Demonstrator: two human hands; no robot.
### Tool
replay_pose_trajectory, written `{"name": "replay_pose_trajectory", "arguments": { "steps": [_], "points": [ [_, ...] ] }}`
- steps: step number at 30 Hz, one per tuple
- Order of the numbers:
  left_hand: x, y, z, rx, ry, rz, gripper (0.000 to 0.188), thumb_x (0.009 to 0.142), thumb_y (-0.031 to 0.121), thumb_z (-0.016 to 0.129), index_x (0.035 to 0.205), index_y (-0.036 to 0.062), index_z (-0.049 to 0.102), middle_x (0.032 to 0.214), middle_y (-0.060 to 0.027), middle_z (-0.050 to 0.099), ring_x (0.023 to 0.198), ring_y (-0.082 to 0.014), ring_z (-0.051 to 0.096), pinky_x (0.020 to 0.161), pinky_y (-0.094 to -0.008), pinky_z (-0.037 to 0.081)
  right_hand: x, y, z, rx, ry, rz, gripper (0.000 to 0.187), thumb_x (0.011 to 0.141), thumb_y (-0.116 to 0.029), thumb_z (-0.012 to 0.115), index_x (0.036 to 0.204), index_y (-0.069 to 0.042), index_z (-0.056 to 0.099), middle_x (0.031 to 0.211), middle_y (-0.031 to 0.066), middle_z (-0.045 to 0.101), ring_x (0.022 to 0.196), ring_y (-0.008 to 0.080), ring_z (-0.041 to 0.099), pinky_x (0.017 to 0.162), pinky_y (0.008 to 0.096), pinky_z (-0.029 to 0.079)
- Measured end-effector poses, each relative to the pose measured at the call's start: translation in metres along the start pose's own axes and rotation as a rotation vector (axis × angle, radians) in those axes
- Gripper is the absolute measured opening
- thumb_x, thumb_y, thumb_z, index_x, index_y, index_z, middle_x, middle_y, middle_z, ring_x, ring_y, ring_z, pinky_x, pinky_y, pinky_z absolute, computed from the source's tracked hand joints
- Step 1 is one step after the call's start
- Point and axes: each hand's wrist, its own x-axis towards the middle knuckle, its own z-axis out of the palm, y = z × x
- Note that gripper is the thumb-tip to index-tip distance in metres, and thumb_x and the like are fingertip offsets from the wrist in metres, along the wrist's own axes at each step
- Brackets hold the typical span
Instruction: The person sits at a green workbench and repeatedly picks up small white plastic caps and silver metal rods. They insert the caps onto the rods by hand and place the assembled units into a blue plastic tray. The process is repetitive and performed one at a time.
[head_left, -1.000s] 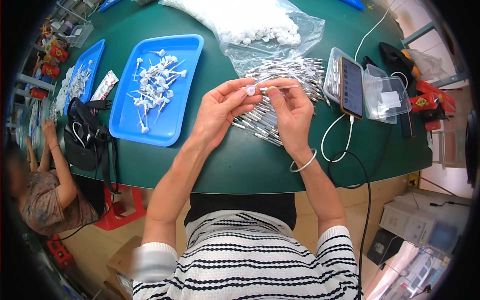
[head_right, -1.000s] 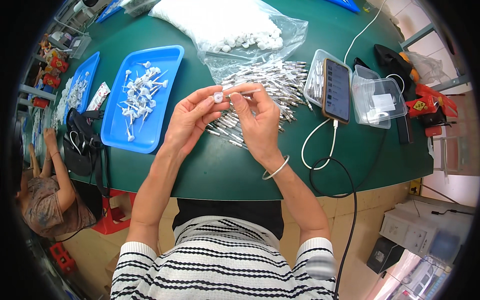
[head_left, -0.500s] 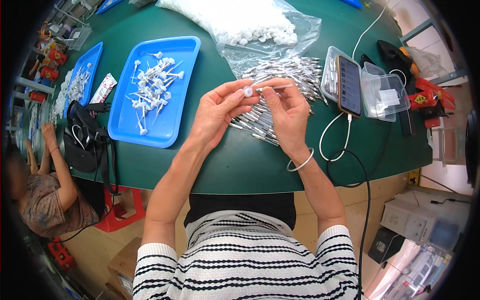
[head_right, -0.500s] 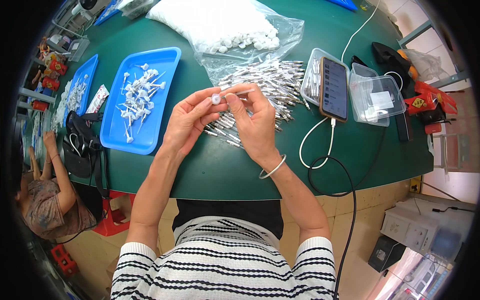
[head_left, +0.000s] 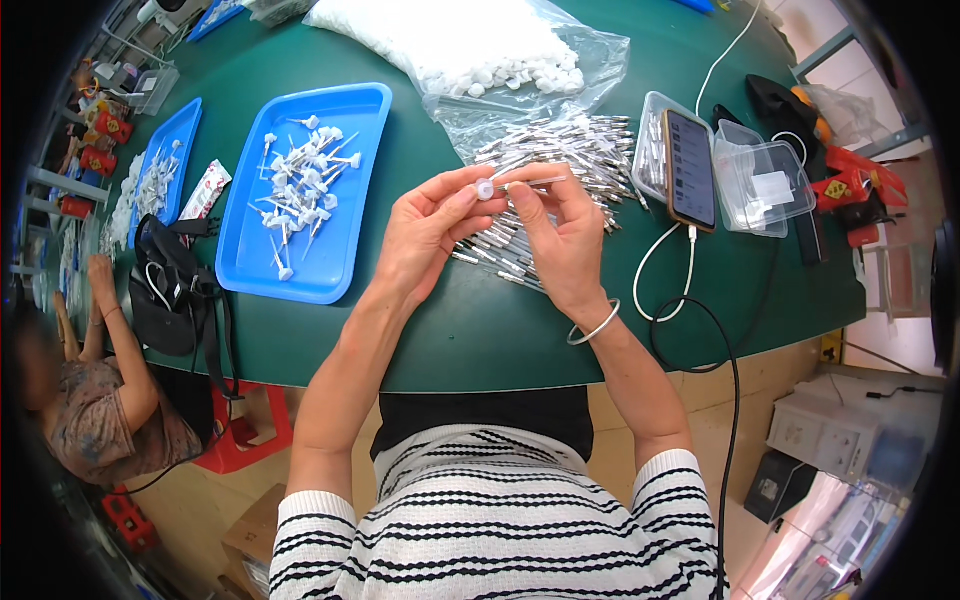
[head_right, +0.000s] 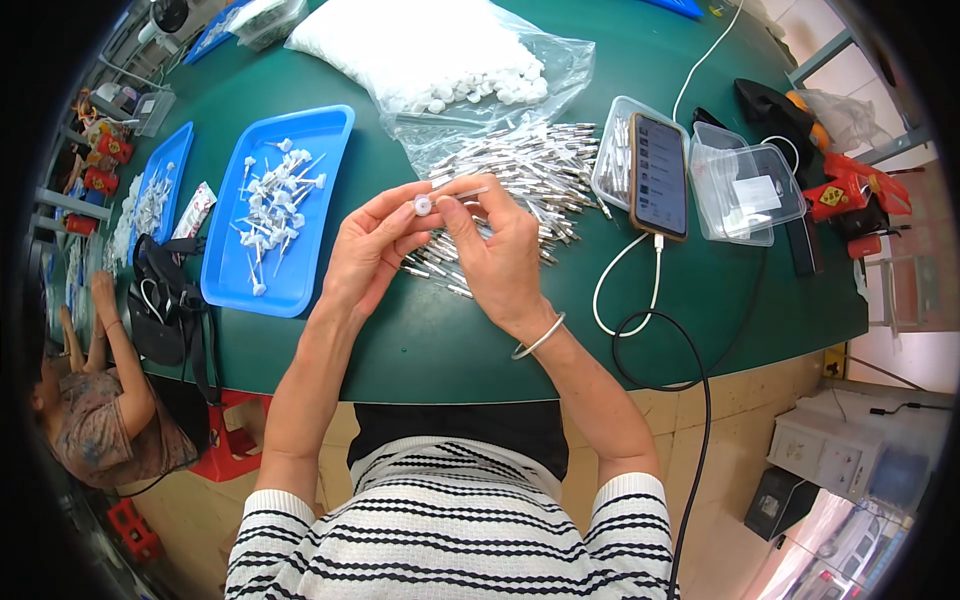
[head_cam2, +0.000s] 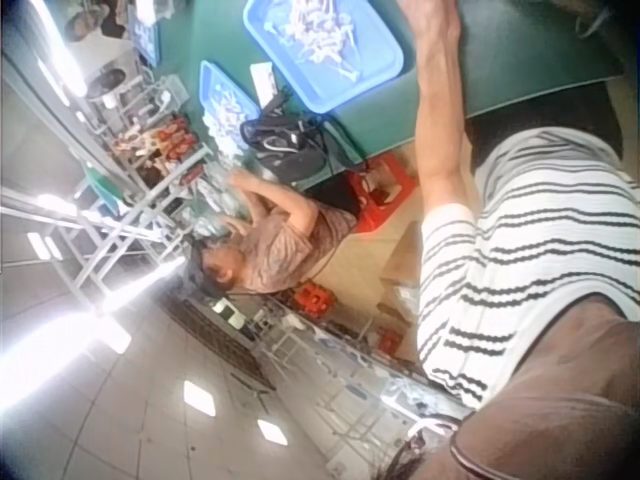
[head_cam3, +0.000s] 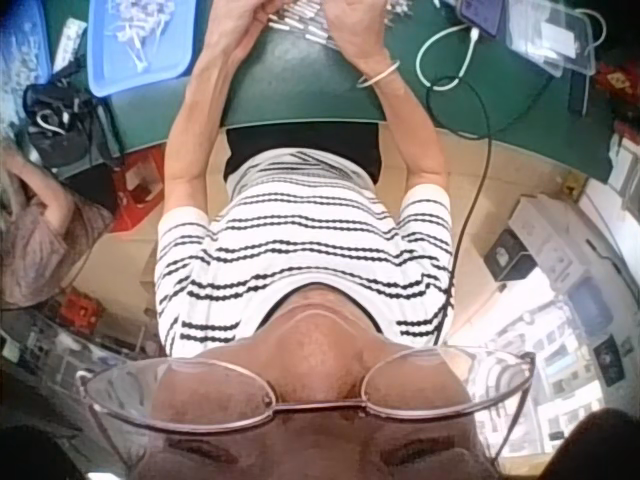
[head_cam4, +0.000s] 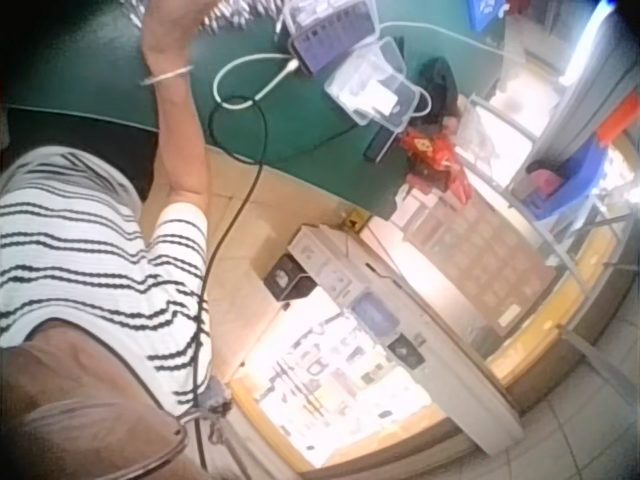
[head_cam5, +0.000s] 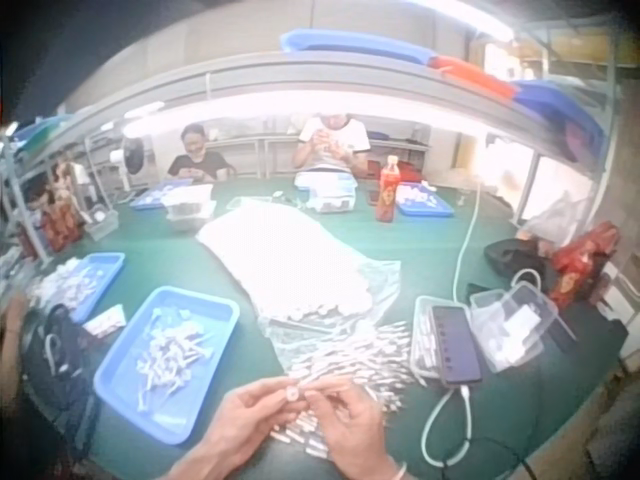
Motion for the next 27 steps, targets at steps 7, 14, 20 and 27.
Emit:
{"name": "replay_pose_trajectory", "arguments": {
  "steps": [7, 14, 20, 27],
  "points": [
    [0.0004, 0.0007, 0.0008, -0.012, 0.0, -0.031, 0.029, 0.093, 0.007, 0.055, 0.119, -0.0047, 0.056, 0.105, -0.0143, 0.065, 0.095, -0.0199, 0.067, 0.077, -0.0235, 0.057, -0.0009, -0.0016, -0.0038, 0.014, -0.047, 0.03, 0.014, 0.093, -0.014, 0.058, 0.098, -0.002, 0.061, 0.094, 0.0056, 0.067, 0.086, 0.0095, 0.061, 0.078, 0.0244, 0.05],
    [0.0003, 0.0005, 0.0019, -0.007, 0.003, -0.033, 0.029, 0.092, 0.007, 0.057, 0.118, -0.0045, 0.057, 0.105, -0.0138, 0.066, 0.094, -0.0199, 0.067, 0.076, -0.0233, 0.057, -0.0001, -0.0031, -0.0019, -0.005, -0.001, 0.009, 0.01, 0.09, -0.011, 0.06, 0.094, -0.001, 0.061, 0.087, 0.0082, 0.067, 0.078, 0.0156, 0.065, 0.071, 0.0292, 0.052],
    [0.0017, -0.0022, -0.0014, 0.014, 0.006, -0.019, 0.028, 0.092, 0.008, 0.058, 0.118, -0.0038, 0.058, 0.105, -0.0133, 0.066, 0.092, -0.0188, 0.067, 0.076, -0.023, 0.057, 0.0011, 0.0, -0.0024, -0.127, 0.001, -0.141, 0.008, 0.087, -0.008, 0.063, 0.091, -0.001, 0.062, 0.084, 0.0106, 0.065, 0.072, 0.0215, 0.064, 0.064, 0.0312, 0.05],
    [0.0017, -0.0048, -0.0019, 0.049, -0.005, -0.005, 0.028, 0.092, 0.007, 0.058, 0.117, -0.0044, 0.058, 0.105, -0.0136, 0.066, 0.091, -0.0182, 0.067, 0.075, -0.0232, 0.057, 0.0018, -0.0004, -0.0034, -0.243, 0.0, -0.231, 0.008, 0.084, -0.008, 0.064, 0.09, -0.002, 0.061, 0.081, 0.0119, 0.063, 0.07, 0.0257, 0.062, 0.06, 0.0337, 0.049]
  ]
}}
